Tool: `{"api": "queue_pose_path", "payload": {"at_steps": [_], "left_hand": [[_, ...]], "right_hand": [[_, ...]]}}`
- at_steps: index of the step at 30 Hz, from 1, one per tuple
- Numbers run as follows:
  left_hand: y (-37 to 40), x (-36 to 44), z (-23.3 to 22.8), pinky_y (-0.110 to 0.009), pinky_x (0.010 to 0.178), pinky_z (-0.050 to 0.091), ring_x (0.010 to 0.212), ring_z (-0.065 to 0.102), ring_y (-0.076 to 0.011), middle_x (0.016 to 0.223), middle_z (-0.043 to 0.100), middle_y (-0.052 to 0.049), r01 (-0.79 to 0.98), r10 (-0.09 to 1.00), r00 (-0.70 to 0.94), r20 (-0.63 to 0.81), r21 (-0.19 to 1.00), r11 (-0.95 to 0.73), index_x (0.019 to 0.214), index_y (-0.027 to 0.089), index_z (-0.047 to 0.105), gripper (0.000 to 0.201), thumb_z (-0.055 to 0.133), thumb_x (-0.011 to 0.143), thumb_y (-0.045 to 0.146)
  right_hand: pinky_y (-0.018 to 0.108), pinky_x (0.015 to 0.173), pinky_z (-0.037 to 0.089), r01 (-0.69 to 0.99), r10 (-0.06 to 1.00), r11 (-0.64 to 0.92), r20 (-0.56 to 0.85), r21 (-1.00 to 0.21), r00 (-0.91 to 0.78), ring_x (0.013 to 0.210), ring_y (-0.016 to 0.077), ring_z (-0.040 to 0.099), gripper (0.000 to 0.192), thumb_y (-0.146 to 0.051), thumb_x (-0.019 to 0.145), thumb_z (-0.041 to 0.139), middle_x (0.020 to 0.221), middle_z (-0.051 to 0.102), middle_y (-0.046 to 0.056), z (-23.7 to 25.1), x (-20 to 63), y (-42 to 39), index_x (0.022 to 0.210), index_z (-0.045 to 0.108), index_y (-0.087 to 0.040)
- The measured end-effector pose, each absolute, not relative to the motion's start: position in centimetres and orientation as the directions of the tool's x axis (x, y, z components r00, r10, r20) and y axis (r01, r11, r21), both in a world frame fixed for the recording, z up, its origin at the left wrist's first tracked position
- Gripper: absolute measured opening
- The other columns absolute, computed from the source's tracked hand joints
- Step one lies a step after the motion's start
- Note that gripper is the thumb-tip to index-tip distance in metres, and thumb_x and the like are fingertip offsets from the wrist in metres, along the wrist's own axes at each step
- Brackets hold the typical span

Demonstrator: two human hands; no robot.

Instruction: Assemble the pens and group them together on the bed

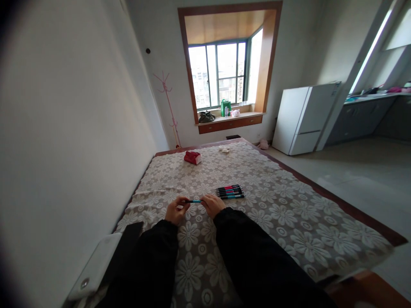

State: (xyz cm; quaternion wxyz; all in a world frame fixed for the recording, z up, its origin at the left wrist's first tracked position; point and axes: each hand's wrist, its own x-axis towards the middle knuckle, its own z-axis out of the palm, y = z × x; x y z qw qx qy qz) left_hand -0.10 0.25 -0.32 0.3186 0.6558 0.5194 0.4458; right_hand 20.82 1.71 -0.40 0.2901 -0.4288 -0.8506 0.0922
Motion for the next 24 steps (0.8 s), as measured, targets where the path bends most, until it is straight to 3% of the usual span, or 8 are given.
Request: {"api": "queue_pose_path", "payload": {"at_steps": [6, 9, 15, 18, 20, 22, 24], "left_hand": [[-0.5, -0.5, 0.8, -0.022, 0.060, 0.042, 0.067, 0.055, -0.0122, 0.075, 0.062, 0.000, 0.727, 0.928, 0.173, 0.329, 0.594, -0.346, 0.089, 0.022, 0.065, 0.016, 0.056, 0.080, 0.032], [-0.8, -0.4, 1.5, -0.023, 0.062, 0.037, 0.068, 0.053, -0.0132, 0.070, 0.060, -0.001, 0.808, 0.924, 0.211, 0.318, 0.476, -0.349, 0.071, 0.020, 0.065, 0.030, 0.047, 0.086, 0.040], [-0.9, -0.2, 1.7, -0.024, 0.058, 0.034, 0.059, 0.053, -0.0136, 0.052, 0.056, -0.002, 0.801, 0.967, 0.138, 0.215, 0.550, -0.237, 0.047, 0.019, 0.057, 0.059, 0.030, 0.092, 0.047], [-0.8, -0.3, 1.4, -0.024, 0.062, 0.038, 0.065, 0.056, -0.0137, 0.067, 0.064, -0.002, 0.763, 0.954, 0.127, 0.273, 0.588, -0.270, 0.073, 0.021, 0.067, 0.040, 0.039, 0.089, 0.044], [-0.7, -0.3, 1.3, -0.023, 0.064, 0.040, 0.072, 0.058, -0.0137, 0.079, 0.067, -0.001, 0.733, 0.936, 0.152, 0.317, 0.600, -0.322, 0.094, 0.022, 0.065, 0.025, 0.050, 0.084, 0.040], [-0.6, -0.4, 1.1, -0.023, 0.067, 0.041, 0.074, 0.058, -0.0140, 0.081, 0.066, -0.001, 0.736, 0.930, 0.178, 0.323, 0.584, -0.344, 0.094, 0.022, 0.064, 0.021, 0.054, 0.081, 0.036], [-0.5, -0.4, 0.9, -0.024, 0.068, 0.041, 0.073, 0.058, -0.0144, 0.074, 0.064, -0.002, 0.775, 0.940, 0.168, 0.297, 0.549, -0.312, 0.080, 0.021, 0.065, 0.022, 0.050, 0.084, 0.036]], "right_hand": [[0.025, 0.071, 0.040, 0.726, 0.828, 0.558, 0.319, -0.402, -0.461, 0.078, 0.0162, 0.059, 0.018, -0.022, 0.092, 0.045, 0.083, 0.065, 0.005, -0.4, 20.6, 1.6, 0.089, 0.062, -0.019], [0.025, 0.069, 0.039, 0.715, 0.829, 0.559, 0.284, -0.420, -0.481, 0.077, 0.0158, 0.059, 0.017, -0.020, 0.091, 0.046, 0.082, 0.065, 0.004, -0.7, 20.7, 1.8, 0.087, 0.063, -0.019], [0.027, 0.079, 0.041, 0.656, 0.779, 0.627, 0.362, -0.420, -0.512, 0.088, 0.0178, 0.059, 0.009, -0.021, 0.089, 0.052, 0.090, 0.065, 0.006, -1.2, 20.8, 2.2, 0.092, 0.060, -0.020], [0.029, 0.081, 0.042, 0.658, 0.778, 0.627, 0.389, -0.417, -0.494, 0.090, 0.0185, 0.058, 0.007, -0.020, 0.087, 0.055, 0.091, 0.065, 0.006, -1.2, 20.8, 2.2, 0.092, 0.059, -0.020], [0.029, 0.081, 0.042, 0.670, 0.786, 0.615, 0.390, -0.414, -0.480, 0.090, 0.0185, 0.058, 0.007, -0.020, 0.087, 0.054, 0.091, 0.065, 0.005, -1.1, 20.8, 2.1, 0.092, 0.059, -0.020], [0.029, 0.081, 0.042, 0.676, 0.789, 0.610, 0.394, -0.414, -0.470, 0.089, 0.0183, 0.058, 0.007, -0.021, 0.088, 0.053, 0.091, 0.064, 0.005, -1.0, 20.8, 2.0, 0.092, 0.059, -0.020], [0.030, 0.081, 0.042, 0.673, 0.785, 0.614, 0.402, -0.412, -0.471, 0.089, 0.0183, 0.057, 0.007, -0.021, 0.088, 0.054, 0.091, 0.064, 0.006, -0.9, 20.8, 2.0, 0.092, 0.059, -0.020]]}}
